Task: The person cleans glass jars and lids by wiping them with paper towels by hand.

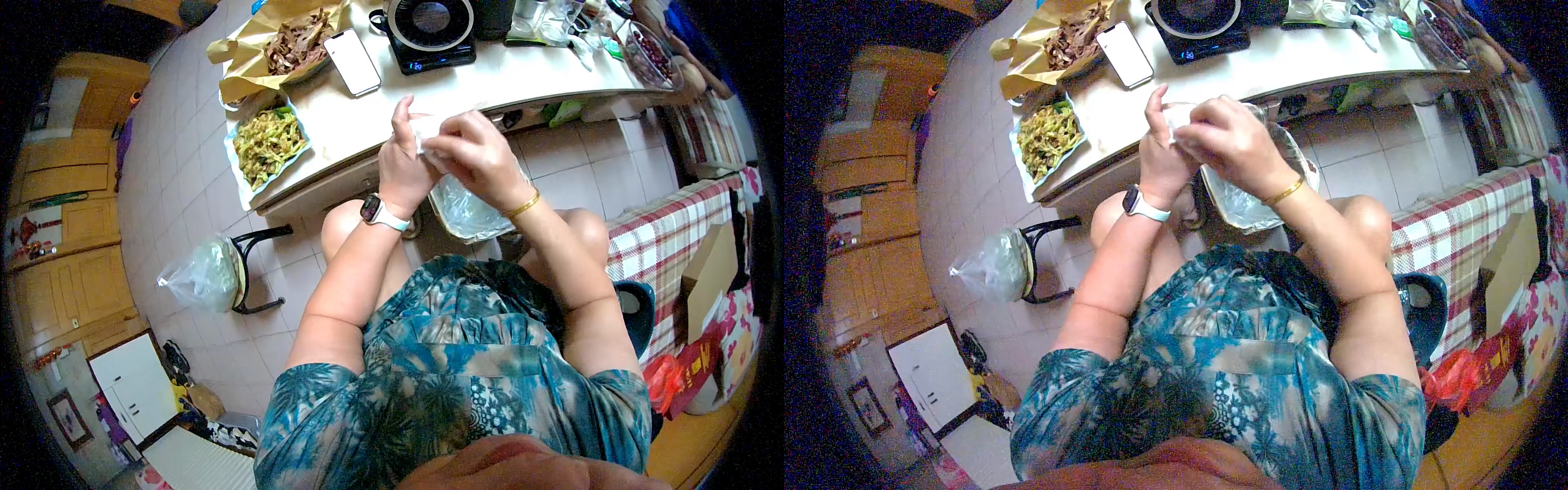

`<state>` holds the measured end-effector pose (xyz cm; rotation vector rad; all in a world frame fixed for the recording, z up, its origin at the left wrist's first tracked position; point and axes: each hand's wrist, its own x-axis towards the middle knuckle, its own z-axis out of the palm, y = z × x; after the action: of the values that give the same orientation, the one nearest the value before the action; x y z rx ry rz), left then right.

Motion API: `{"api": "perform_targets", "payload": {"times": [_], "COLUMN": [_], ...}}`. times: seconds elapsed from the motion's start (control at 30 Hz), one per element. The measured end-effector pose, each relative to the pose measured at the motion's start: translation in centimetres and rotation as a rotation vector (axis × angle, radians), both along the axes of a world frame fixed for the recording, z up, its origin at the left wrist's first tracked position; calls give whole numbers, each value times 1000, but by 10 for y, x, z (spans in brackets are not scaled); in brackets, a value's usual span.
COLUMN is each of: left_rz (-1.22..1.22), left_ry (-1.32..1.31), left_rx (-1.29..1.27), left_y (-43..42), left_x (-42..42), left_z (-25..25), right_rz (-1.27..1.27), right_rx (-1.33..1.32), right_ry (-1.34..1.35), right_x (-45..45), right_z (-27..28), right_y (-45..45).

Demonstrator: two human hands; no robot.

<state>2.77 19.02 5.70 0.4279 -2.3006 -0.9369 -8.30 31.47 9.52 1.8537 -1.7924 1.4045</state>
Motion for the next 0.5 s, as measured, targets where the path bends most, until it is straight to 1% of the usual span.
{"api": "perform_targets", "payload": {"times": [0.03, 0.07, 0.1, 0.13, 0.17, 0.2, 0.27, 0.33, 0.4, 0.43, 0.47, 0.5], "left_rz": [12, 12, 17, 21, -29, -27, -61, -72, -67, -98, -97, -70], "left_ry": [6, 3, -43, -88, -87, -87, -144, -110, -233, -165, -166, -137], "left_rx": [-78, -78, -161, -244, -230, -229, -177, -202, -221, -213, -213, -159], "left_y": [-1, 1, 3, 5, 6, 8, 14, 12, 13, 14, 15, 16], "left_x": [-1, 1, 2, 2, 1, 1, 0, -1, 0, 0, -1, -1], "left_z": [-5, 0, 7, 12, 12, 11, 7, 1, 3, 4, 5, 6], "right_rz": [-24, -50, -50, -117, -182, -218, -177, -85, -74, -131, -189, -272], "right_rx": [34, 69, 69, 96, 124, 127, 123, 125, 150, 176, 203, 192], "right_ry": [49, 97, 96, 83, 70, 45, 128, 156, 134, 52, -30, -111], "right_x": [1, 2, 1, -3, -6, -10, -12, -3, -9, -13, -18, -26], "right_z": [1, 2, 3, 4, 4, -3, -5, 1, -2, -6, -9, -7], "right_y": [-1, -1, 0, -1, -1, -1, -1, 2, 4, 5, 7, 11]}}
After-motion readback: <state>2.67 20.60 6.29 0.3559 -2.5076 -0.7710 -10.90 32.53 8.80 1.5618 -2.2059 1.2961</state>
